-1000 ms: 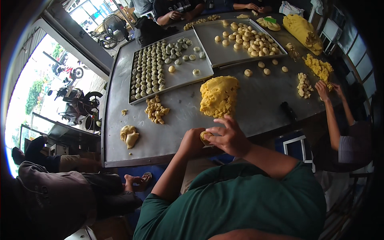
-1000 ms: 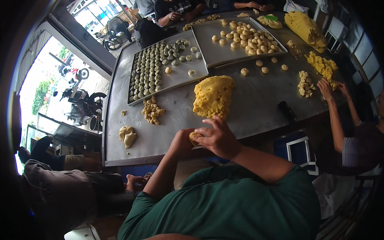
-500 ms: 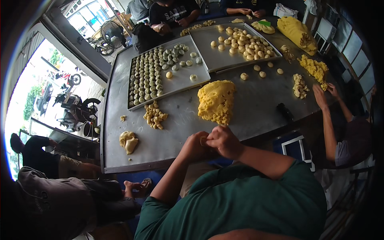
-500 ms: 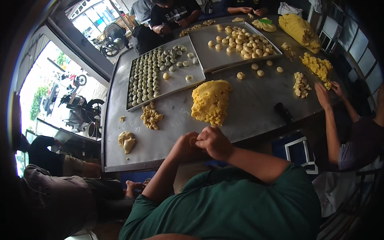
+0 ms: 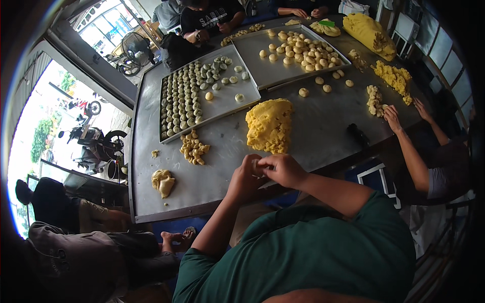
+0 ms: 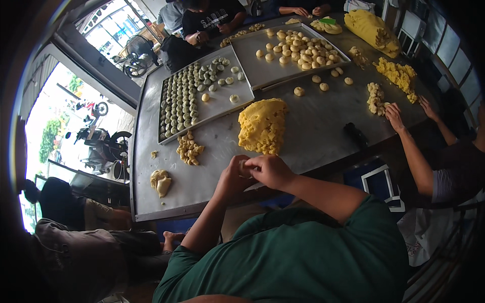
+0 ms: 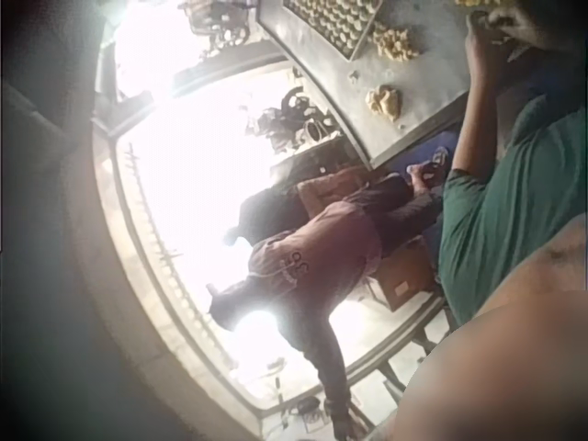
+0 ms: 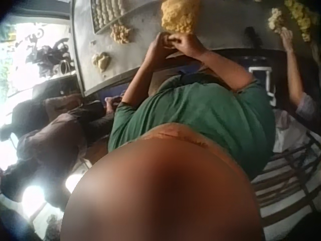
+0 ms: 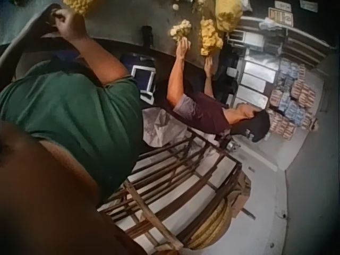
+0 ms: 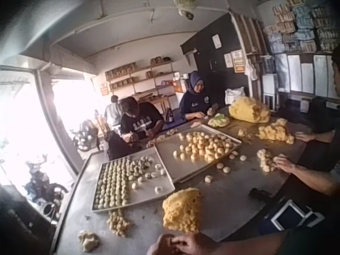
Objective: The person shapes small pieces of dough by hand and places them into rows on a metal tray alongside other workers.
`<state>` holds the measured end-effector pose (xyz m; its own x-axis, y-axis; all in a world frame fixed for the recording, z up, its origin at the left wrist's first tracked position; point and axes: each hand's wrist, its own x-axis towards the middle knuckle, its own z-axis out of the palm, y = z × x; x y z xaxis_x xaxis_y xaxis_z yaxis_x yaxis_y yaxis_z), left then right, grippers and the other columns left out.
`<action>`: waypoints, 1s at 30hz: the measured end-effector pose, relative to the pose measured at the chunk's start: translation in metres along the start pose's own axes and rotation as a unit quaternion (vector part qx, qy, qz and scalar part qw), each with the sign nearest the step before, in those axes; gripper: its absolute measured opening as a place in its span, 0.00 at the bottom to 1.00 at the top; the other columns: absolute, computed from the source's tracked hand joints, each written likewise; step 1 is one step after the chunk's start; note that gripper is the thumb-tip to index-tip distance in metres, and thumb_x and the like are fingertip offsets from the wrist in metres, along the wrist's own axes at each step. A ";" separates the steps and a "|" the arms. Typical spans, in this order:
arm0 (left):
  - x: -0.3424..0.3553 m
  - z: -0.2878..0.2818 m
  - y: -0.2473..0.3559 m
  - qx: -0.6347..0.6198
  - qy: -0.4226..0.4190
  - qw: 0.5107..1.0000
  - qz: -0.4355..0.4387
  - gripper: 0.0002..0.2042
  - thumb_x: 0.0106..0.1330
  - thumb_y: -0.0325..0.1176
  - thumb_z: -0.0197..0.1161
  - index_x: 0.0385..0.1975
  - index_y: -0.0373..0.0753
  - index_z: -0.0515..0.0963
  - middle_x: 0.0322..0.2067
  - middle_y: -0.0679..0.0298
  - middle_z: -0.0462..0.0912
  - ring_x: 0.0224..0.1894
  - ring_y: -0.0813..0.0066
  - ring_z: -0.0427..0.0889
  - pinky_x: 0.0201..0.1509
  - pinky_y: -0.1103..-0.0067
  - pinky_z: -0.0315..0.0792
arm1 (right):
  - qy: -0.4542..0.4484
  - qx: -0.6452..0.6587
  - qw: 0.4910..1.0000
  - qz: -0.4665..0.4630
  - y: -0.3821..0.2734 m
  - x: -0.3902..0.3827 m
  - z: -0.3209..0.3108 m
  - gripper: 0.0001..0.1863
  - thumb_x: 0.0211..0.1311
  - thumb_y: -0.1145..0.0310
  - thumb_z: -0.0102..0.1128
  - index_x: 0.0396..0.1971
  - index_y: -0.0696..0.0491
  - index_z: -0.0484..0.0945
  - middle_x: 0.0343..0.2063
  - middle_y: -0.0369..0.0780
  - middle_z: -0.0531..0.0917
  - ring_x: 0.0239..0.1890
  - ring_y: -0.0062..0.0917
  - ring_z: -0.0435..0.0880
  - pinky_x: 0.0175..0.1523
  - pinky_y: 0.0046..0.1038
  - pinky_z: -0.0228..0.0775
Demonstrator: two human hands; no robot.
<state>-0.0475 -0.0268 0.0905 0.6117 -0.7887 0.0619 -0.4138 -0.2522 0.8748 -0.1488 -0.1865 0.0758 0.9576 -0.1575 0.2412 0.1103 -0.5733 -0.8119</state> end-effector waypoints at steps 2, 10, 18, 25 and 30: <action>0.006 -0.006 0.002 0.116 -0.031 0.993 -0.006 0.21 0.52 0.40 0.80 0.37 0.33 0.79 0.34 0.48 0.85 0.42 0.44 0.86 0.44 0.63 0.79 | -0.012 0.178 0.973 0.146 -0.002 0.000 -0.002 0.09 0.55 0.70 0.66 0.36 0.47 0.89 0.36 0.33 0.87 0.44 0.32 0.82 0.57 0.38 0.70; -0.005 0.007 -0.002 0.176 -0.047 0.983 -0.036 0.19 0.51 0.39 0.78 0.39 0.39 0.81 0.37 0.50 0.84 0.43 0.47 0.85 0.46 0.60 0.77 | -0.065 -0.159 0.980 -0.102 0.024 -0.002 0.002 0.07 0.54 0.69 0.68 0.34 0.48 0.88 0.36 0.37 0.87 0.42 0.39 0.84 0.53 0.41 0.74; 0.005 0.020 -0.018 -0.009 0.059 0.997 -0.050 0.13 0.55 0.32 0.77 0.33 0.36 0.78 0.36 0.55 0.84 0.38 0.56 0.86 0.42 0.68 0.78 | 0.105 0.013 0.994 0.000 0.005 -0.003 0.008 0.35 0.56 0.69 0.73 0.66 0.52 0.74 0.48 0.46 0.83 0.50 0.39 0.82 0.59 0.40 0.73; 0.008 0.008 0.008 0.085 0.030 0.995 0.044 0.10 0.63 0.32 0.73 0.36 0.35 0.81 0.34 0.56 0.87 0.39 0.65 0.88 0.44 0.68 0.79 | 0.087 0.182 0.979 0.031 0.009 0.010 -0.004 0.36 0.65 0.56 0.71 0.70 0.49 0.68 0.48 0.40 0.77 0.51 0.32 0.78 0.57 0.37 0.73; 0.036 0.021 -0.004 -0.026 0.110 0.982 0.150 0.11 0.70 0.33 0.68 0.47 0.35 0.83 0.58 0.43 0.81 0.67 0.56 0.77 0.67 0.66 0.71 | 0.026 0.628 0.706 0.326 0.042 0.002 0.016 0.25 0.72 0.44 0.61 0.60 0.43 0.76 0.52 0.38 0.80 0.52 0.25 0.79 0.54 0.33 0.74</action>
<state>-0.0381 -0.0658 0.0794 0.6006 -0.6813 0.4184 -0.5659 0.0074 0.8244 -0.1381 -0.1979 0.0340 0.9063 -0.1071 -0.4088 -0.1686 0.7955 -0.5821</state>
